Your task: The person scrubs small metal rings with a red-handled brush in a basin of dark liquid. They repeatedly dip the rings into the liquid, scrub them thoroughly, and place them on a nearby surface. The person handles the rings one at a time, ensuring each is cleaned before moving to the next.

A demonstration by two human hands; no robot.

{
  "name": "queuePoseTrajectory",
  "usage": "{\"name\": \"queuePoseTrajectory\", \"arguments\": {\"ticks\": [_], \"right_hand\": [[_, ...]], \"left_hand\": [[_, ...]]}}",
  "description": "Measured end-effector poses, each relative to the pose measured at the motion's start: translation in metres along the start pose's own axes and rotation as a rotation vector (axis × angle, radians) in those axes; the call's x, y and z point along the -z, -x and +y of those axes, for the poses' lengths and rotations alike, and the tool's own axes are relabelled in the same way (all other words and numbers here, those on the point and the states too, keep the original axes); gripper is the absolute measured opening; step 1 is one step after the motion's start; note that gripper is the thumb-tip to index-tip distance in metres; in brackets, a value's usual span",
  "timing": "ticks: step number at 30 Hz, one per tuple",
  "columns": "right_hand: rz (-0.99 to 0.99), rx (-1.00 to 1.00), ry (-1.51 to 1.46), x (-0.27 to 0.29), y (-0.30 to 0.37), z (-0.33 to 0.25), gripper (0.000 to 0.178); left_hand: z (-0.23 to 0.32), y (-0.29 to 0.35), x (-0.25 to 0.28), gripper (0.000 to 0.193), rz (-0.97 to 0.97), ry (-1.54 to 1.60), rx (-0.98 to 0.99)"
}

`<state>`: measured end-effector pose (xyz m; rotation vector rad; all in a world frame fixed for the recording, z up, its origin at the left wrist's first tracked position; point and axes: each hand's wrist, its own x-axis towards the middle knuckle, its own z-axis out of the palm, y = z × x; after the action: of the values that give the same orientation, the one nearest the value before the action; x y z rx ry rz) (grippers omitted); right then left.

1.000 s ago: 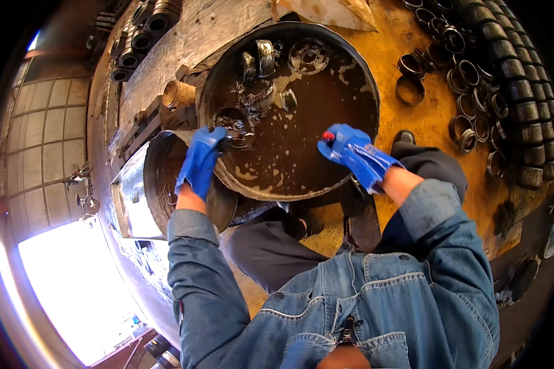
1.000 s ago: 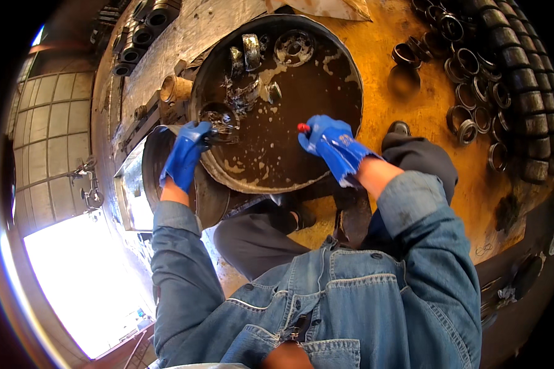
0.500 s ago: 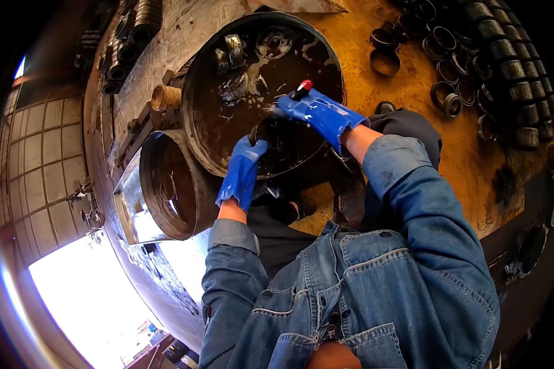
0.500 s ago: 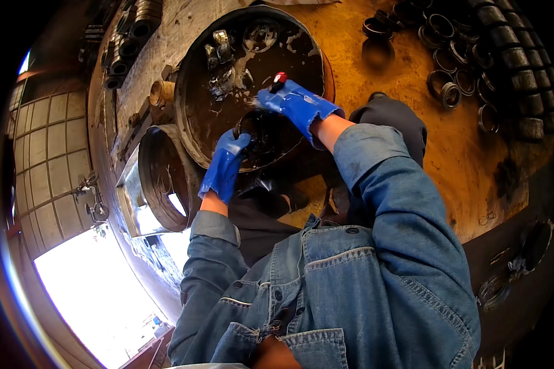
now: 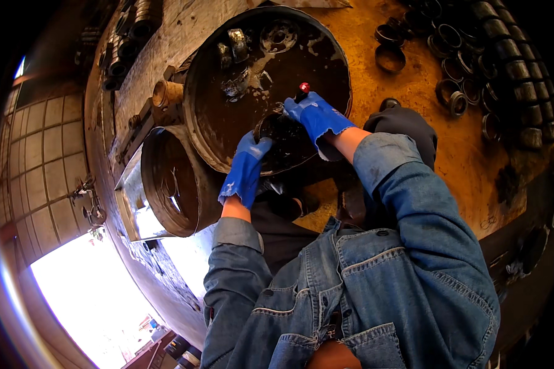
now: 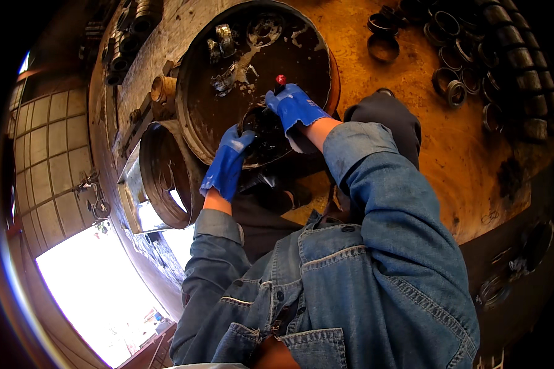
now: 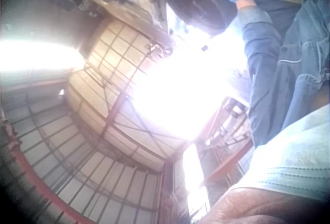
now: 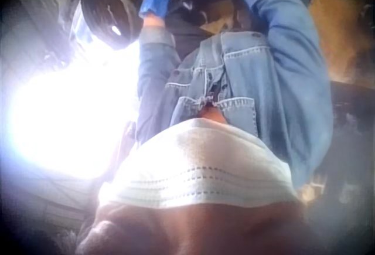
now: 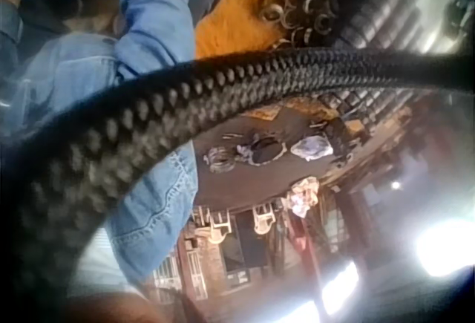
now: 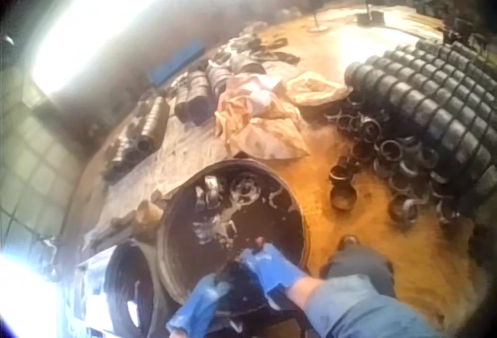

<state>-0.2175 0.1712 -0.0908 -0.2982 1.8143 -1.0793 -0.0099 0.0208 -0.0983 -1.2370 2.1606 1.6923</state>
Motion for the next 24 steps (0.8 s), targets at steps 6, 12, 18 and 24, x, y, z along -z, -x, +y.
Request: {"name": "queuePoseTrajectory", "arguments": {"ticks": [6,12,18,24], "right_hand": [[-0.134,0.137,-0.072,-0.017,-0.004,-0.005,0.042],[-0.357,0.296,0.074,-0.005,0.047,-0.004,0.044],[-0.299,0.155,0.010,0.007,0.051,-0.019,0.050],[-0.467,0.411,0.252,0.004,0.034,0.007,0.035]], "left_hand": [[-0.003,-0.006,0.014,0.039,-0.007,0.154,0.179],[-0.032,-0.012,0.020,0.048,0.133,0.564,0.271],[-0.012,-0.012,0.007,0.052,0.147,0.202,0.196],[0.031,0.009,-0.012,0.052,0.157,-0.206,-0.002]]}}
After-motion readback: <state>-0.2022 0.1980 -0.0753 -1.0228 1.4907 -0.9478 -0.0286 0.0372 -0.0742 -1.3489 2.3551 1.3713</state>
